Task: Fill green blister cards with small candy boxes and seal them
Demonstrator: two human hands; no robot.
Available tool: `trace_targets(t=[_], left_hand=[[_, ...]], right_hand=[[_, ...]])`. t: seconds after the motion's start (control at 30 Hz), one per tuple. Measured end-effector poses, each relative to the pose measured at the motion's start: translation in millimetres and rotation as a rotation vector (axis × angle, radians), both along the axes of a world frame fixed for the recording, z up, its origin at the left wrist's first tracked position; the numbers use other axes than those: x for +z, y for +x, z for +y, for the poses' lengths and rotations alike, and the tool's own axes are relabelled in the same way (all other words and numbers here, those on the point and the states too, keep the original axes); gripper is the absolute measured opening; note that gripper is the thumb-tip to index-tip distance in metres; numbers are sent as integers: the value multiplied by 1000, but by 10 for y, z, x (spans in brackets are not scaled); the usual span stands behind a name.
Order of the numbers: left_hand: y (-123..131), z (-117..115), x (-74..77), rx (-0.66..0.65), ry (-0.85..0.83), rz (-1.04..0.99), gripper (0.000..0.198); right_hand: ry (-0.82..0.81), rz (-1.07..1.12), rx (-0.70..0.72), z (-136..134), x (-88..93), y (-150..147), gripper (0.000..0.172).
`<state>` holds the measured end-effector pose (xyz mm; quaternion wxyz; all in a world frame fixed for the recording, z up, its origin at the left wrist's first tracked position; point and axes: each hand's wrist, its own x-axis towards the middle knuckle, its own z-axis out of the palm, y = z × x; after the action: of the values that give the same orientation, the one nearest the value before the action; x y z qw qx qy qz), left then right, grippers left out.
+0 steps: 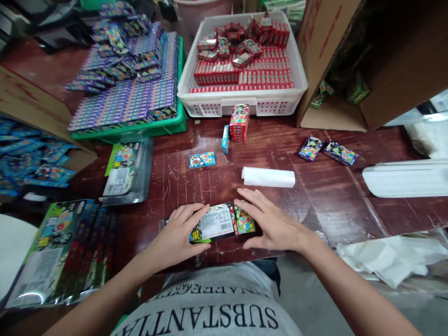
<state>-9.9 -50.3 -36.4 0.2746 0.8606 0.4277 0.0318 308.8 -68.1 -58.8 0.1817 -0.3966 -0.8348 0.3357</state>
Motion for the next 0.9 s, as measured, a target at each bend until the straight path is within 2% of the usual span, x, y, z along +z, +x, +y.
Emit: trace_targets(t=[0.13,0.23,0.3,0.4,0.47,0.53,0.63,0.73,0.83,0.9], left_hand=[[31,57,-27,-43,12,-10,90],[89,90,-45,-60,1,-51,91],[117,83,-44,-42,-6,-74,90],[183,24,-12,112,-2,-108,92],[276,-12,16,276,-13,-166,99],[395,-6,34,390,-77,-277,105],[536,93,22,407,-295,-555,84],[558,224,-27,338,-521,-794,63],[482,302,-71,308,-601,-854,69],[417,327,-78,294,-612,-858,66]], right_hand=[[-19,22,-27,19,54,98,73],[-33,72,30,127,36,61,73],[-46,90,6,159,39,33,79],[-94,132,-186,99,73,-30,82],[-186,255,-345,36,80,-114,66],[-275,434,-464,14,59,-215,45],[-301,571,-542,75,12,-316,30],[-328,590,-540,144,-17,-351,32],[-358,715,-627,130,-37,-425,46],[-343,773,-704,95,-43,-497,42]])
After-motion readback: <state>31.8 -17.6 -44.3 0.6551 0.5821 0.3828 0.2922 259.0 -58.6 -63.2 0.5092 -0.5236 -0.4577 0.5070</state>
